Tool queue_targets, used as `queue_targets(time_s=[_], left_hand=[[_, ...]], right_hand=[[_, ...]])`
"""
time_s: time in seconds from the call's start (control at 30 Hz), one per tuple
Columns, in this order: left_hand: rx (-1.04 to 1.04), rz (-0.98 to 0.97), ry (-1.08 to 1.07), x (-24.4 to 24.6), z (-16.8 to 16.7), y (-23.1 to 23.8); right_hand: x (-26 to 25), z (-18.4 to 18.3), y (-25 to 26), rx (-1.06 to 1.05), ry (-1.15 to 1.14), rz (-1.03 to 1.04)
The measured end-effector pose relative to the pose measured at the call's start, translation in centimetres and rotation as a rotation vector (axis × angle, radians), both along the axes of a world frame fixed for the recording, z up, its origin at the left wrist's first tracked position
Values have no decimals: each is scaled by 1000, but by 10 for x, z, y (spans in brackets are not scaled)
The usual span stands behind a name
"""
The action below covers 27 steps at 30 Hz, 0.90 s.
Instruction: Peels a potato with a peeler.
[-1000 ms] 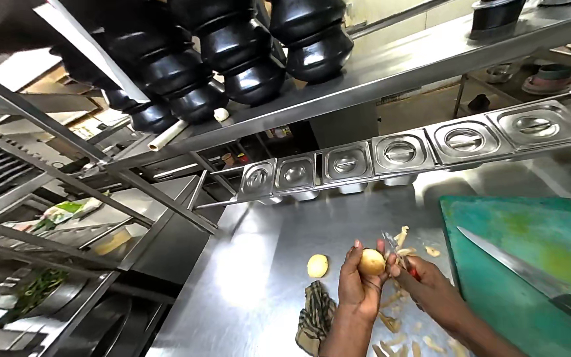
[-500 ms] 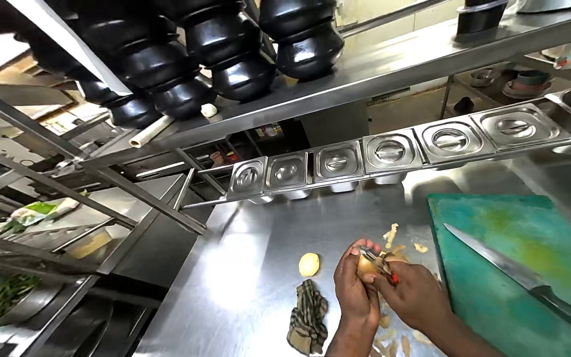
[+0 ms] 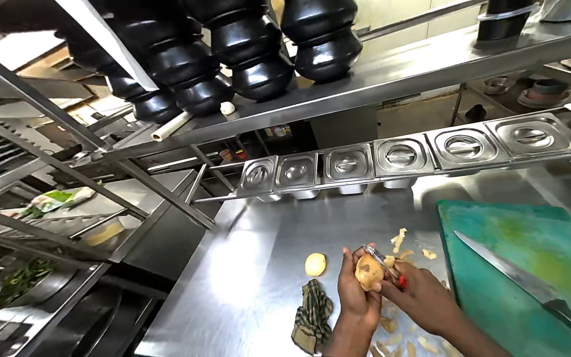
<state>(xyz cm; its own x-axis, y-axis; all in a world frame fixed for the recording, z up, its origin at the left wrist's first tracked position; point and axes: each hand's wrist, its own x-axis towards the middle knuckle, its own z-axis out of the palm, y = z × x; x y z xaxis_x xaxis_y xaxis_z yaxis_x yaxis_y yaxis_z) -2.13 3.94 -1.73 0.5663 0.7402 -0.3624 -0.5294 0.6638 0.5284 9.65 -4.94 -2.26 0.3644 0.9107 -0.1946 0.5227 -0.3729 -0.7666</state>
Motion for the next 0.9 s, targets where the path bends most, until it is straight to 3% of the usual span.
queue_targets(time_s=[0.1, 0.2, 0.37, 0.47, 0.57, 0.63, 0.8, 0.9], left_hand=[[-2, 74, 20, 5, 2, -5], [6, 187, 87, 12, 7, -8], [54, 209, 35, 14, -5, -8], [85, 136, -31, 15, -11, -4], [129, 90, -84, 14, -10, 0], [264, 29, -135, 10, -17, 4], [686, -124, -64, -2, -23, 16], [478, -76, -55, 1, -13, 9]], right_hand=[[-14, -14, 0, 180, -46, -84], [-33, -27, -2, 366, -254, -168], [-58, -26, -21, 461, -577, -120], [-47, -28, -19, 461, -486, -111], [-23, -22, -10, 306, 139, -78], [-11, -13, -5, 232, 295, -61], [-7, 0, -1, 198, 170, -63], [-32, -9, -5, 356, -215, -135]])
